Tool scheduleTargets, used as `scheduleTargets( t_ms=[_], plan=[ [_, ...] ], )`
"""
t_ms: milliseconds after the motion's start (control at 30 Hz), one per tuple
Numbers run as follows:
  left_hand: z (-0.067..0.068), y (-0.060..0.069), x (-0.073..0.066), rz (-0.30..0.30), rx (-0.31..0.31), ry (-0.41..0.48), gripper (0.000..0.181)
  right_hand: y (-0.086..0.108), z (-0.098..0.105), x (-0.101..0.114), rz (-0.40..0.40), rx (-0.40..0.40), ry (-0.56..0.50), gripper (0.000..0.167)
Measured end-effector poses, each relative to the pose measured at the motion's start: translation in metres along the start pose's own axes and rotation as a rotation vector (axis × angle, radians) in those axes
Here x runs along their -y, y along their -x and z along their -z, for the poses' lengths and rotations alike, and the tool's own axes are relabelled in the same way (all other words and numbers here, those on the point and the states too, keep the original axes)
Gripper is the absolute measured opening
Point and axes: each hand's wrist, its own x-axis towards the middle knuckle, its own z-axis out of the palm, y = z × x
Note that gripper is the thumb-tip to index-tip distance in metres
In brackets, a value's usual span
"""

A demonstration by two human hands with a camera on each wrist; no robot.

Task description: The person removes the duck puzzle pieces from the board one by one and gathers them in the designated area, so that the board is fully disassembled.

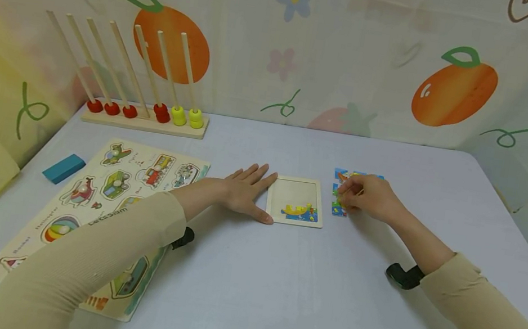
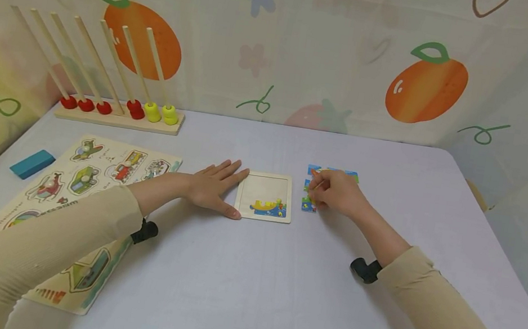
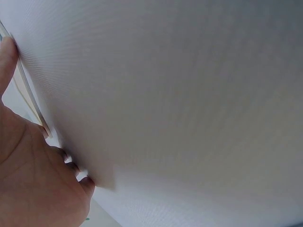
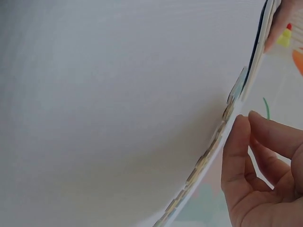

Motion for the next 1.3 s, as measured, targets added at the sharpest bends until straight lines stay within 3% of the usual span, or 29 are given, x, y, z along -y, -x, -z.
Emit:
scheduleTargets(
  t_ms=[233, 700, 1300],
  plan=[
    [0.0, 0.0, 0.0, 0.002, 0.001, 0.006, 0.108, -0.001, -0.004, 0.008, -0.001, 0.01, -0.069, 0.014],
    [0.0, 0.001, -0.001, -0.005, -0.005, 0.015, 0.108, -0.005, -0.022, 0.028, 0.02, 0.011, -0.049, 0.013],
    [-0.001, 0.0, 0.0, -0.002, -0.004, 0.003, 0.107, -0.007, -0.037, 0.045, 0.126, 0.071, -0.04, 0.014]
  ],
)
